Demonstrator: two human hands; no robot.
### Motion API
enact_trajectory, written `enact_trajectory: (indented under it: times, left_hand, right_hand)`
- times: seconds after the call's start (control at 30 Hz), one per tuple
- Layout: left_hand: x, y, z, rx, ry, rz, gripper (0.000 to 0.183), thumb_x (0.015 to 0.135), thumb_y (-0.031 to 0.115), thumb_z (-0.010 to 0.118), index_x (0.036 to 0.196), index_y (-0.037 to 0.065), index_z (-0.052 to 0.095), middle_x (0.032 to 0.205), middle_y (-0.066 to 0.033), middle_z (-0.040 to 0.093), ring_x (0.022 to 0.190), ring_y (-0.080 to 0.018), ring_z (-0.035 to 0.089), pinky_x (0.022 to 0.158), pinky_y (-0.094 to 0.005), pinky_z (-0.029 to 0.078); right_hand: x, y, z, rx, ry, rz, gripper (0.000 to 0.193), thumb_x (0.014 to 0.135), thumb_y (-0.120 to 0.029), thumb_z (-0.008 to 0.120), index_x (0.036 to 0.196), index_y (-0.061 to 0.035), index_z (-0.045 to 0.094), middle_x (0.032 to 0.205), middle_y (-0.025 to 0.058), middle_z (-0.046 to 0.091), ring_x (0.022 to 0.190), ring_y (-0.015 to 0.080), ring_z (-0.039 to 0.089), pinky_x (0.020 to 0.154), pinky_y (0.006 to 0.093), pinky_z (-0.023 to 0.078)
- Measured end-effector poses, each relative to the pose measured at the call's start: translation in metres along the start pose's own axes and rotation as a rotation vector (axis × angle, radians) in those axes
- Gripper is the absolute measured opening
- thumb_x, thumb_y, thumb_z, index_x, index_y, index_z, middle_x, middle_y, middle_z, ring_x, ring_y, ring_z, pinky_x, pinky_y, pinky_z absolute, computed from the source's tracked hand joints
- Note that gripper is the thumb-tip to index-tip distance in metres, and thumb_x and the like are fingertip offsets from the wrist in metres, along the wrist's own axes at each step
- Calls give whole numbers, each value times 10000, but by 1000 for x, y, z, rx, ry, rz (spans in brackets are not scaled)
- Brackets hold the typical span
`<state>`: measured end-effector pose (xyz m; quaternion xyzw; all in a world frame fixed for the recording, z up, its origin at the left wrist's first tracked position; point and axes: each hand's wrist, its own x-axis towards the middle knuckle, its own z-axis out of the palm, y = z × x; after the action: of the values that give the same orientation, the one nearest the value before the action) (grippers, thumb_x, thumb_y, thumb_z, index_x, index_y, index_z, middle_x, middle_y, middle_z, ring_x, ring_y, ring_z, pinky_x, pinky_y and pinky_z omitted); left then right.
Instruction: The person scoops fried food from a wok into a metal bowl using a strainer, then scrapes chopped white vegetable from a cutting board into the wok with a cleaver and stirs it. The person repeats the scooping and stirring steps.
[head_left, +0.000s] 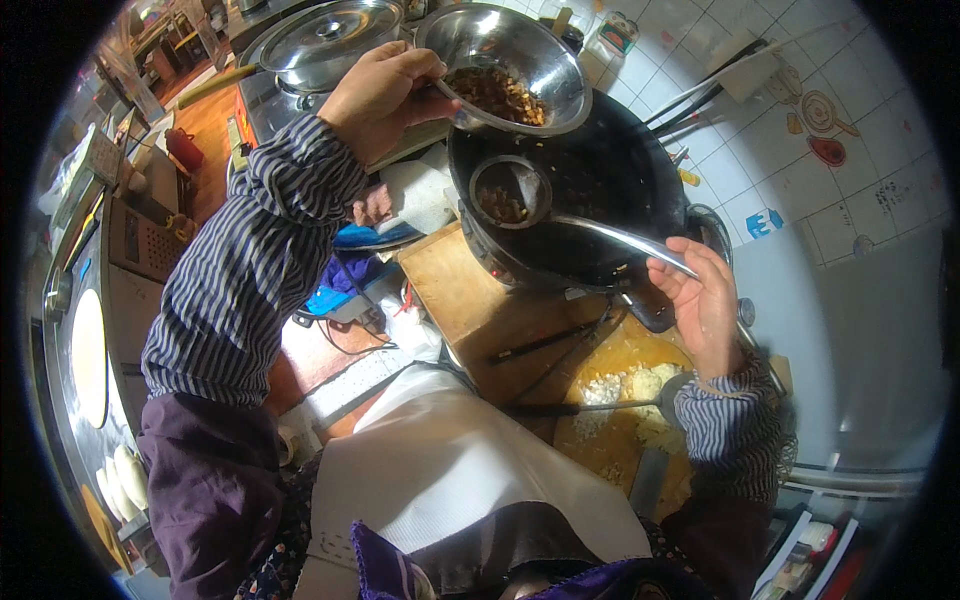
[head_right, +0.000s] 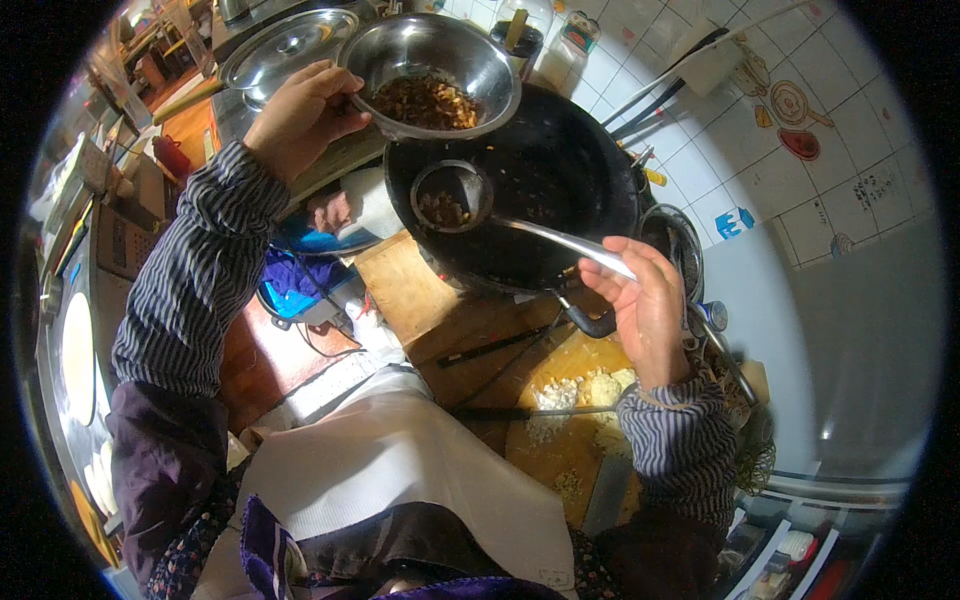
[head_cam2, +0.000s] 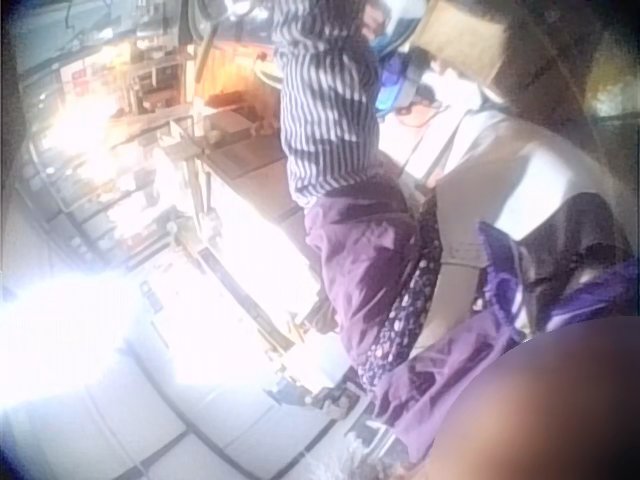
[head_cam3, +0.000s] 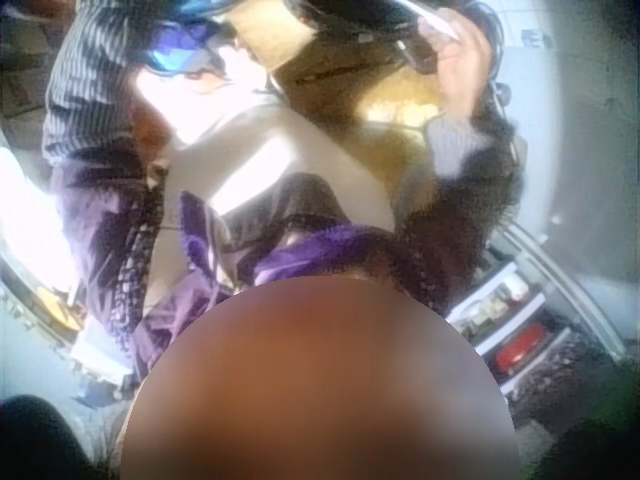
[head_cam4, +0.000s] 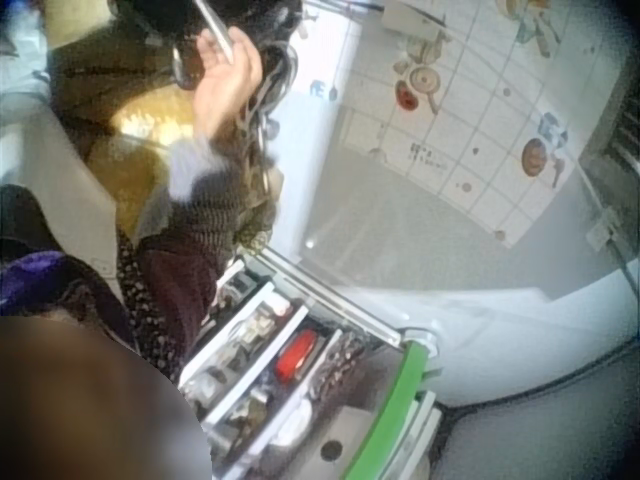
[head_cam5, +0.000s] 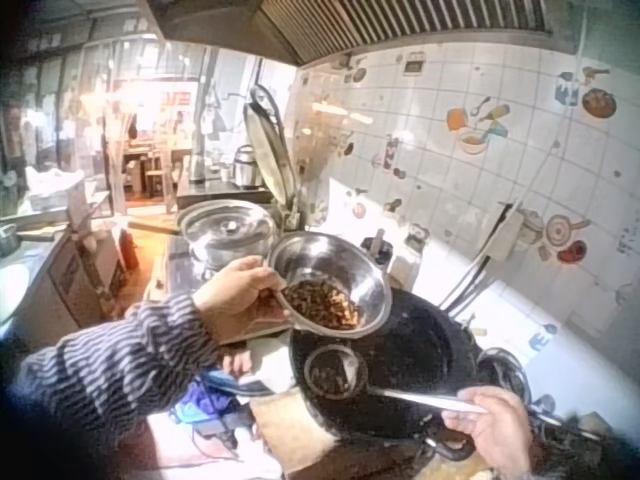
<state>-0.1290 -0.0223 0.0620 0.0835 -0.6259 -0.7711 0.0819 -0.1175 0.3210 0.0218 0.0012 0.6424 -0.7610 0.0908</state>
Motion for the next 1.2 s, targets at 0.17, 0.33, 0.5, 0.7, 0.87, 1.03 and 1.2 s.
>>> enact_trajectory:
  times: [0.17, 0.33, 0.5, 0.7, 0.87, 1.03, 1.2]
  left_hand:
    - [2, -2, -1, 21, 9, 4, 90, 887, 117, 487, 863, 30, 485, 773, -33, 442, 714, -95, 479, 675, -217, 513]
    - [2, -3, 1, 36, 23, 30, 90, 885, 114, 485, 874, 26, 477, 776, -43, 452, 706, -106, 506, 669, -217, 521]
    - [2, -3, 7, 107, 25, 22, 102, 882, 122, 480, 896, 22, 469, 795, -51, 470, 724, -109, 530, 675, -222, 526]
    - [1, -8, 19, 54, -26, -86, 121, 870, 94, 482, 952, 5, 475, 855, -76, 500, 774, -122, 548, 669, -233, 532]
    - [5, -17, 27, -102, -60, -118, 116, 836, 41, 508, 902, -21, 435, 839, -98, 457, 688, -187, 572, 662, -300, 579]
    - [6, -19, 26, -218, -129, -154, 93, 838, 20, 506, 870, -26, 431, 791, -77, 432, 654, -158, 548, 645, -270, 579]
    - [10, -19, 25, -236, -140, -125, 81, 840, 20, 506, 868, -26, 444, 786, -77, 437, 648, -158, 544, 642, -268, 579]
  right_hand:
    - [-11, -9, -19, 17, 22, -3, 285, 886, -139, 439, 1048, 91, 488, 953, 205, 580, 861, 262, 611, 782, 336, 519]
    - [-19, -29, -31, -78, 146, -165, 301, 897, -154, 420, 1065, 90, 473, 982, 182, 555, 882, 247, 597, 789, 323, 508]
    - [-25, -52, -31, -224, 226, -424, 306, 908, -155, 407, 1068, 100, 465, 1026, 193, 533, 864, 266, 607, 781, 326, 520]
    - [-35, -60, -19, -351, 232, -569, 289, 912, -157, 390, 1051, 76, 490, 1055, 213, 534, 833, 270, 619, 786, 326, 518]
    - [-40, -22, -5, -869, -80, -1003, 217, 916, -114, 388, 987, 23, 540, 986, 156, 586, 904, 235, 586, 770, 326, 498]
    - [-34, 3, -2, -1101, -336, -1277, 304, 785, 100, 554, 1083, 44, 534, 1068, 157, 510, 933, 252, 574, 813, 308, 497]
    - [-32, 8, -2, -1086, -336, -1286, 302, 781, 111, 545, 1075, 39, 537, 1084, 161, 502, 947, 254, 572, 796, 299, 511]
